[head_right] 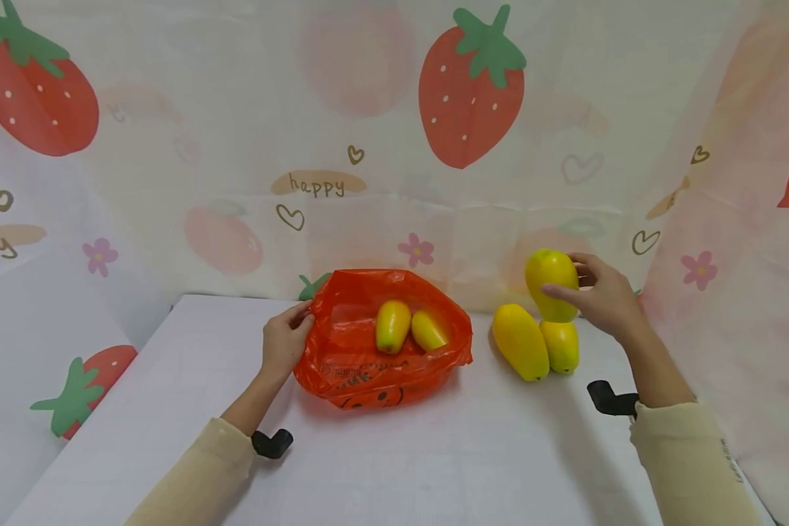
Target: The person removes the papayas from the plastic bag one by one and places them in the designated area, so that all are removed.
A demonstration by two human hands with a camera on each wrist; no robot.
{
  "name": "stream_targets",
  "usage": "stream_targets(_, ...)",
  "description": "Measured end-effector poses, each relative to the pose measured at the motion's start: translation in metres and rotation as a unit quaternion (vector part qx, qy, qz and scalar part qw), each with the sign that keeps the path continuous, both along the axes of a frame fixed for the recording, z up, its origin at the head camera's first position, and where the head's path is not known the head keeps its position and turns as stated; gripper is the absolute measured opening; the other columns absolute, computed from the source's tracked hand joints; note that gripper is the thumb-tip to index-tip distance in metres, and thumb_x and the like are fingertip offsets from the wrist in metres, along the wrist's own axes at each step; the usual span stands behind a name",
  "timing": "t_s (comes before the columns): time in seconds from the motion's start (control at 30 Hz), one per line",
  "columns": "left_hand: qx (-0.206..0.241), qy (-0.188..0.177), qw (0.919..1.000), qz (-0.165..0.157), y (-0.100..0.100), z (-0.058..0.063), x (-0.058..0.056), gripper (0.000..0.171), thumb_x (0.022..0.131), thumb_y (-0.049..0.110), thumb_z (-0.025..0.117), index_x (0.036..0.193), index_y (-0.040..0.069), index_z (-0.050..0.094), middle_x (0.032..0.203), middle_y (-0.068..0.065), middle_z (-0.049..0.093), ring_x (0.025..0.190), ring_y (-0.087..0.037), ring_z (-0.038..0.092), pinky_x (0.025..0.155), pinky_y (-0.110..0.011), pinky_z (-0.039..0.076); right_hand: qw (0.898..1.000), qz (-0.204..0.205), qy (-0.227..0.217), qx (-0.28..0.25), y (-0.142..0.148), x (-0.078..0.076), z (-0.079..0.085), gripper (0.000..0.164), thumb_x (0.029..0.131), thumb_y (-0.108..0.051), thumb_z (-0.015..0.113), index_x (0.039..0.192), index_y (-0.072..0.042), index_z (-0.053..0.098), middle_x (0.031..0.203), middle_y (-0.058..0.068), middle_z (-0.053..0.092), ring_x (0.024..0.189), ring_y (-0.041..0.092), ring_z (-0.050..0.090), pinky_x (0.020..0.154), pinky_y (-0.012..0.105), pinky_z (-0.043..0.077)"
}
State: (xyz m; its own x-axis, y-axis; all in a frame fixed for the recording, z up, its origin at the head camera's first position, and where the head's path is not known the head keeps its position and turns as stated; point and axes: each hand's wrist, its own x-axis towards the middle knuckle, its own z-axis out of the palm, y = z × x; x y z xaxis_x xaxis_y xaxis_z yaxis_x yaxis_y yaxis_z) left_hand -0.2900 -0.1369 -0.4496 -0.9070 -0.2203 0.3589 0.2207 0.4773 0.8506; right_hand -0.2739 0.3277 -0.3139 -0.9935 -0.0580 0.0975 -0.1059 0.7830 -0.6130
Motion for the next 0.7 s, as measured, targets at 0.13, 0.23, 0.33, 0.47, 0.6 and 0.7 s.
stream_targets(0.13, 0.000, -0.002, 1.0000, 0.001, 0.000, 0.000, 0.001, 0.030, 0.094, 0.007, 0.059, 0.122, 0.000, 0.067, 0.104, -0.020, 0.073, 0.089, -0.029, 0.069, 0.082, -0.043, 0.060, 1.000, -0.005, -0.009, 0.007, 0.006, 0.000, -0.001, 0.085, 0.090, -0.054, 0.060, 0.151, -0.003, 0.029, 0.140, 0.032, 0.044, 0.124, 0.048, 0.044, 0.093, 0.061, 0.049)
stream_targets(0.23, 0.001, -0.003, 1.0000, 0.001, 0.000, 0.000, 0.000, 0.030, 0.094, 0.007, 0.059, 0.122, 0.000, 0.067, 0.104, -0.020, 0.073, 0.089, -0.029, 0.069, 0.082, -0.043, 0.060, 1.000, -0.006, -0.015, 0.015, 0.011, 0.000, -0.001, 0.085, 0.090, -0.054, 0.060, 0.150, -0.002, 0.029, 0.138, 0.032, 0.046, 0.121, 0.048, 0.047, 0.089, 0.056, 0.054)
stream_targets(0.33, 0.000, -0.002, 1.0000, 0.001, -0.001, 0.000, 0.000, 0.030, 0.094, 0.007, 0.059, 0.122, 0.000, 0.067, 0.104, -0.020, 0.073, 0.089, -0.029, 0.070, 0.082, -0.043, 0.060, 1.000, -0.007, -0.020, 0.021, 0.016, 0.000, -0.002, 0.086, 0.090, -0.054, 0.060, 0.150, 0.000, 0.028, 0.136, 0.033, 0.047, 0.119, 0.048, 0.048, 0.087, 0.053, 0.056)
stream_targets(0.47, 0.000, 0.000, 1.0000, 0.001, -0.001, -0.001, -0.001, 0.030, 0.094, 0.007, 0.059, 0.122, 0.000, 0.067, 0.104, -0.020, 0.073, 0.089, -0.029, 0.069, 0.082, -0.043, 0.060, 0.999, -0.016, -0.022, 0.028, 0.023, -0.001, -0.004, 0.087, 0.090, -0.054, 0.060, 0.149, 0.002, 0.028, 0.134, 0.034, 0.047, 0.117, 0.048, 0.049, 0.086, 0.054, 0.056)
stream_targets(0.6, 0.001, -0.003, 1.0000, 0.000, -0.001, -0.001, -0.001, 0.031, 0.094, 0.008, 0.059, 0.123, 0.000, 0.066, 0.105, -0.020, 0.073, 0.090, -0.029, 0.069, 0.083, -0.043, 0.060, 0.999, -0.026, -0.029, 0.028, 0.029, 0.000, -0.006, 0.087, 0.091, -0.054, 0.059, 0.147, 0.005, 0.029, 0.133, 0.036, 0.046, 0.116, 0.050, 0.049, 0.089, 0.058, 0.053)
stream_targets(0.7, 0.003, -0.006, 1.0000, -0.001, -0.001, 0.000, 0.000, 0.031, 0.094, 0.008, 0.058, 0.123, -0.001, 0.066, 0.106, -0.020, 0.072, 0.091, -0.030, 0.069, 0.084, -0.043, 0.059, 0.998, -0.033, -0.037, 0.025, 0.034, 0.000, -0.010, 0.088, 0.091, -0.055, 0.058, 0.147, 0.006, 0.028, 0.134, 0.037, 0.044, 0.117, 0.051, 0.046, 0.092, 0.062, 0.049)
